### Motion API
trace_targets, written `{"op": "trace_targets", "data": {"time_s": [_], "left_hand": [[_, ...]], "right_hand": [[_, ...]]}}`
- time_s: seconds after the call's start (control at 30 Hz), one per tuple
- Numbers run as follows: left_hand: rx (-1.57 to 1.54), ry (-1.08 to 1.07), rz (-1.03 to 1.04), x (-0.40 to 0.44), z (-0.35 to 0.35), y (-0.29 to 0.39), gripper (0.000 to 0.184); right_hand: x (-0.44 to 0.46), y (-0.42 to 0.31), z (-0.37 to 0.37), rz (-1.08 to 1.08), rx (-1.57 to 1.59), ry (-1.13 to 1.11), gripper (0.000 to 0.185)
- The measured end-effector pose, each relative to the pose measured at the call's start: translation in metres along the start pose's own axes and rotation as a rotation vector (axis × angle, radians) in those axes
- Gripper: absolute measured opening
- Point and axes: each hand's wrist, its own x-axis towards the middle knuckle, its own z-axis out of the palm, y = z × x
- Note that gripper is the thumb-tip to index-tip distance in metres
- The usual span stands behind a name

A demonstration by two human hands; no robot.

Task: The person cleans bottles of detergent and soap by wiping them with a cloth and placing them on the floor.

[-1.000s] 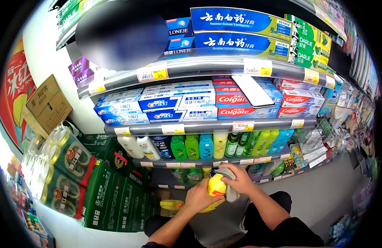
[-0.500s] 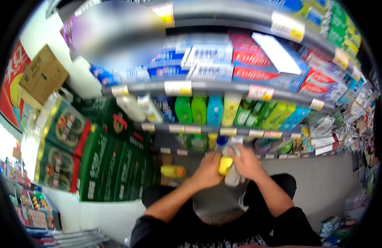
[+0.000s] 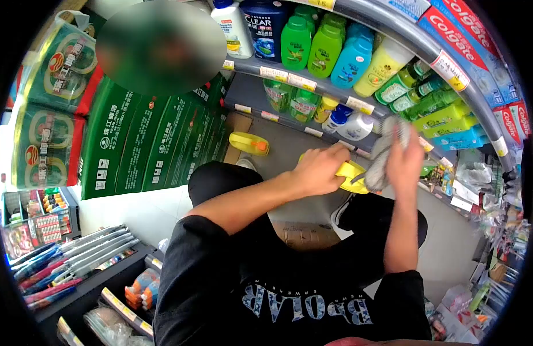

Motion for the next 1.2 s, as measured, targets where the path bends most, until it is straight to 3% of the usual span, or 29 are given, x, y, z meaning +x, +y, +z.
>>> {"op": "trace_targets", "data": {"time_s": [0.13, 0.23, 0.53, 0.63, 0.73, 0.83, 0.97, 1.13, 1.2], "left_hand": [[0.183, -0.181, 0.018, -0.013, 0.019, -0.009, 0.031], [0.378, -0.179, 0.236, -0.020, 0.025, -0.027, 0.031], [0.463, -0.781, 0.053, -0.059, 0.051, -0.080, 0.034], [0.506, -0.930, -0.087, -0.071, 0.046, -0.092, 0.032], [0.636, -0.956, -0.101, -0.072, 0.037, -0.104, 0.031], [0.743, -1.035, -0.289, -0.078, 0.024, -0.120, 0.024], [0.779, -1.126, -0.550, -0.087, 0.006, -0.147, 0.032], [0.533, -1.002, -0.828, -0.099, -0.027, -0.189, 0.044], [0.592, -1.040, -0.786, -0.103, -0.030, -0.203, 0.041]], "right_hand": [[0.017, 0.001, -0.019, 0.190, 0.151, -0.044, 0.036], [0.015, 0.014, -0.013, 0.083, 0.043, -0.009, 0.037], [0.010, 0.013, -0.032, -0.062, 0.156, -0.053, 0.027], [0.006, 0.018, -0.033, -0.096, 0.070, -0.040, 0.033], [0.006, 0.011, -0.037, -0.074, 0.152, -0.106, 0.031], [0.006, 0.007, -0.038, -0.022, 0.197, -0.165, 0.030], [0.006, 0.012, -0.031, -0.094, 0.133, -0.151, 0.031], [0.004, 0.008, -0.031, -0.106, 0.138, -0.180, 0.033], [0.004, 0.009, -0.030, -0.084, 0.149, -0.220, 0.034]]}}
